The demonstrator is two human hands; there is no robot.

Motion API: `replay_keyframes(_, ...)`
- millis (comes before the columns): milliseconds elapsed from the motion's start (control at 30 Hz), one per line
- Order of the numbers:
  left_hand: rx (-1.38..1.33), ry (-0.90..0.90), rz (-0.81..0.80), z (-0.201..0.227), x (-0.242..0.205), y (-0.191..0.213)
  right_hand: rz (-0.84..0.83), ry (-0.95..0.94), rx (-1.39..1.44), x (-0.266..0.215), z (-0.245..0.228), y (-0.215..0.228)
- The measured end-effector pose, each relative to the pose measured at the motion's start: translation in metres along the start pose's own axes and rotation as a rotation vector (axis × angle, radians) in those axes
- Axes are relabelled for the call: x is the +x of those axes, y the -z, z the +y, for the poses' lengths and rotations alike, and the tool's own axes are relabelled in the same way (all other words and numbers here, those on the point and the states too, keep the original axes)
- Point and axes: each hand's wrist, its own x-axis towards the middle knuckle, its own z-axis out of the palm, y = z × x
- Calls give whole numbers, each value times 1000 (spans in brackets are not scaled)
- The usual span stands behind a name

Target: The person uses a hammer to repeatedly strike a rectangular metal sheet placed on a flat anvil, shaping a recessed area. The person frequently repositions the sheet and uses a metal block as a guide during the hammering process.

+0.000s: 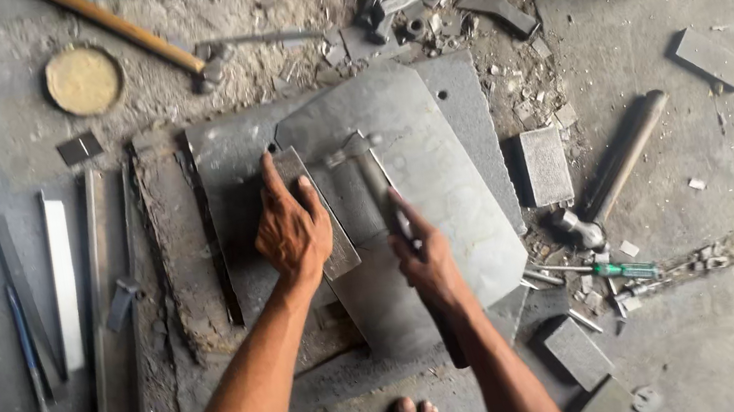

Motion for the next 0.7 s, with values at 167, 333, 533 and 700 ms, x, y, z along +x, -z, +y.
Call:
replay_keyframes(167,52,26,-24,0,1,-1,45,50,94,-16,29,1)
replay_keyframes(333,14,32,-52,1,1,1,59,-126,157,-45,46,3)
replay_keyframes(533,3,-43,50,-5,-2,-4,80,-40,21,-63,55,7)
replay_keyframes(700,31,-8,1,-5,3,-6,65,-83,10,-81,68,11)
